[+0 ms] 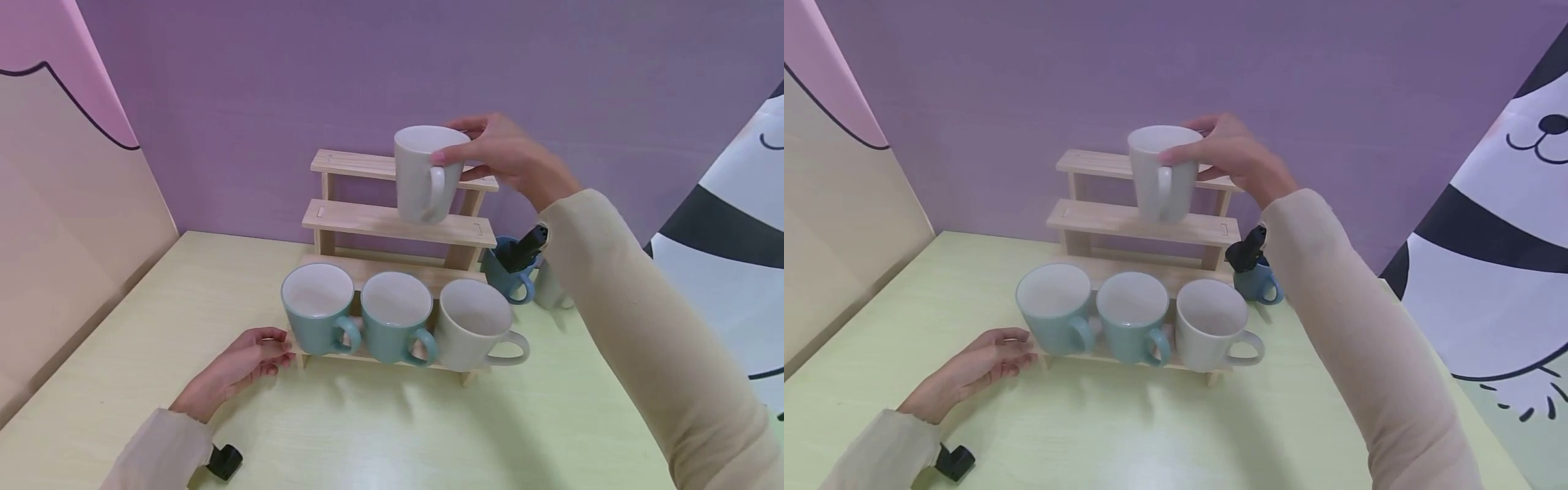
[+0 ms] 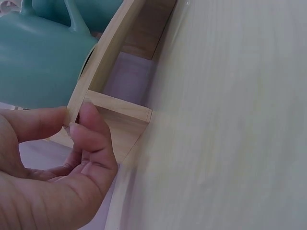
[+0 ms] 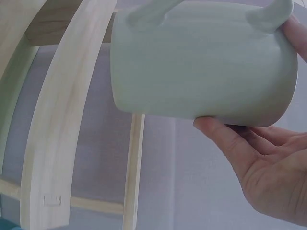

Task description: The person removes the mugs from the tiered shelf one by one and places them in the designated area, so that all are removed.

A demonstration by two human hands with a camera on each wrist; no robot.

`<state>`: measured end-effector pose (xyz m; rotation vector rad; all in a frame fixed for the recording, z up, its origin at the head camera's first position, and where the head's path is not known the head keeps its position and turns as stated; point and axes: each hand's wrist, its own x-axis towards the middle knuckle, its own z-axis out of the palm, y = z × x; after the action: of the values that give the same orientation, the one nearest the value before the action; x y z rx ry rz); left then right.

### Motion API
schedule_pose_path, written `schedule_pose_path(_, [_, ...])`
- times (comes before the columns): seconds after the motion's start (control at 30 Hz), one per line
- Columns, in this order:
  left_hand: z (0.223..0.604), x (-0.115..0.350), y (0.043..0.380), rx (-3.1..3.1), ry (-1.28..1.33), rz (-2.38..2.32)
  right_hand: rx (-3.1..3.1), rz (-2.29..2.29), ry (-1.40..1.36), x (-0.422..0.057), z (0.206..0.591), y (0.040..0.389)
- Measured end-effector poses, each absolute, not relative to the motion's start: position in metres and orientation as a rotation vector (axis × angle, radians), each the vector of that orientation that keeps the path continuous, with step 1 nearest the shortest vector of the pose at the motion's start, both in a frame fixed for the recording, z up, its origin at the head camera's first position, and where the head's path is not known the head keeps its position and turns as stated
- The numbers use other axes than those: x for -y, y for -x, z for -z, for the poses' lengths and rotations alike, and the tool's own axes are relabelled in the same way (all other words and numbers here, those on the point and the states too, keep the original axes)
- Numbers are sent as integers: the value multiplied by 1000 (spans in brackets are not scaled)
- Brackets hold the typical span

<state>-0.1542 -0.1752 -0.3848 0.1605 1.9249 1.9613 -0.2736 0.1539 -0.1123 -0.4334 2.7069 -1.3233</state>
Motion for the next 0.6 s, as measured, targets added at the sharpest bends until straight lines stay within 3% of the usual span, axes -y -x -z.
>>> schedule_pose_path(0.6, [384,174,155,-1950,-174,-1965,-2752,1328,423,-198,111,263])
